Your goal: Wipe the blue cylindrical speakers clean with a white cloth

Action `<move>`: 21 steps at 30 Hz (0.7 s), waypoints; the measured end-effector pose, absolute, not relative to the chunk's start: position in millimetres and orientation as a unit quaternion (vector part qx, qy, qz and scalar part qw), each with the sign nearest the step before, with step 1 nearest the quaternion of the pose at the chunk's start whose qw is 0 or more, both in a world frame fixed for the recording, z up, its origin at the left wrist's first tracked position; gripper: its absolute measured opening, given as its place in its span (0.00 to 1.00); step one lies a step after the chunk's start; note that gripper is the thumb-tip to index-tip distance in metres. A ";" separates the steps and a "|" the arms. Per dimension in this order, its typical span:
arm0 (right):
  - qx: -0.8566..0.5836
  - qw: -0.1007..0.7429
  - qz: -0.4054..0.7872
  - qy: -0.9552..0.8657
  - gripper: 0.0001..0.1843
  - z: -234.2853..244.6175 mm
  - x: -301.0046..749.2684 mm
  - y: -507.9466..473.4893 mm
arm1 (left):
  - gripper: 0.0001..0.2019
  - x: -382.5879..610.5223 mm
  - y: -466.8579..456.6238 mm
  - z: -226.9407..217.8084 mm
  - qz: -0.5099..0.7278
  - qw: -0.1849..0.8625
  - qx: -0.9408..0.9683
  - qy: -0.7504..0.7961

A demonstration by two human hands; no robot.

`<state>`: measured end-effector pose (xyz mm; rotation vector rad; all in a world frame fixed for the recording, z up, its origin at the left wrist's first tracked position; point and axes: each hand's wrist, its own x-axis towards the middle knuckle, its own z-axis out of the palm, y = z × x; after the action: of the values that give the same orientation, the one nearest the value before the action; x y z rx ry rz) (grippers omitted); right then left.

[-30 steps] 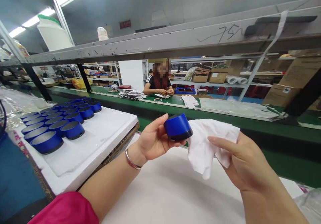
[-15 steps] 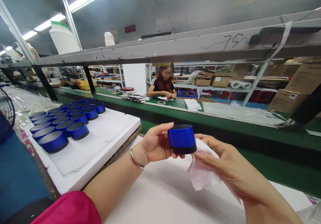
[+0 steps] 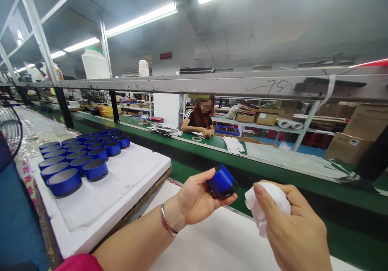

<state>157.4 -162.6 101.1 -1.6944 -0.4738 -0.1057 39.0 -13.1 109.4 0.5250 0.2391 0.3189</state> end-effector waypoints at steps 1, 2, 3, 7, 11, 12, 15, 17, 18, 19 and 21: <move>-0.747 0.619 -0.069 -0.233 0.32 99.1 150.6 -163.7 | 0.17 40.3 -14.9 108.7 0.162 0.947 0.252 0.118; -0.739 0.613 -0.090 -0.264 0.31 96.6 143.6 -163.8 | 0.16 41.4 -16.6 108.5 0.166 0.947 0.248 0.119; -0.722 0.612 -0.113 -0.302 0.29 93.6 137.4 -162.8 | 0.17 42.3 -18.2 108.7 0.165 0.948 0.246 0.119; -0.625 0.549 -0.259 -0.490 0.13 77.8 131.7 -149.5 | 0.25 44.5 -21.7 108.8 0.142 0.946 0.252 0.146; -0.538 0.476 -0.394 -0.573 0.03 65.8 137.7 -132.0 | 0.21 45.9 -25.6 100.5 0.160 0.942 0.258 0.144; -0.531 0.476 -0.408 -0.569 0.04 63.9 136.5 -129.1 | 0.19 46.2 -27.6 97.1 0.178 0.941 0.259 0.128; -0.561 0.521 -0.390 -0.511 0.02 61.2 124.9 -127.4 | 0.21 47.3 -34.5 87.4 0.249 0.927 0.272 0.068; -0.614 0.565 -0.321 -0.447 0.07 63.6 114.8 -132.5 | 0.26 47.5 -37.6 83.4 0.269 0.913 0.303 0.037; -0.648 0.581 -0.278 -0.406 0.11 66.3 110.7 -136.3 | 0.29 47.2 -38.4 82.5 0.270 0.907 0.322 0.026; -0.680 0.593 -0.232 -0.363 0.15 69.8 108.1 -140.3 | 0.32 46.6 -38.8 82.2 0.269 0.901 0.339 0.020; -0.719 0.613 -0.155 -0.289 0.22 78.6 109.1 -147.5 | 0.36 44.2 -39.2 82.9 0.266 0.892 0.365 0.019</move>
<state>109.1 -147.5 78.6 -1.6577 -0.6656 -0.3579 44.2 -39.2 82.9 0.7576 0.0401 0.5528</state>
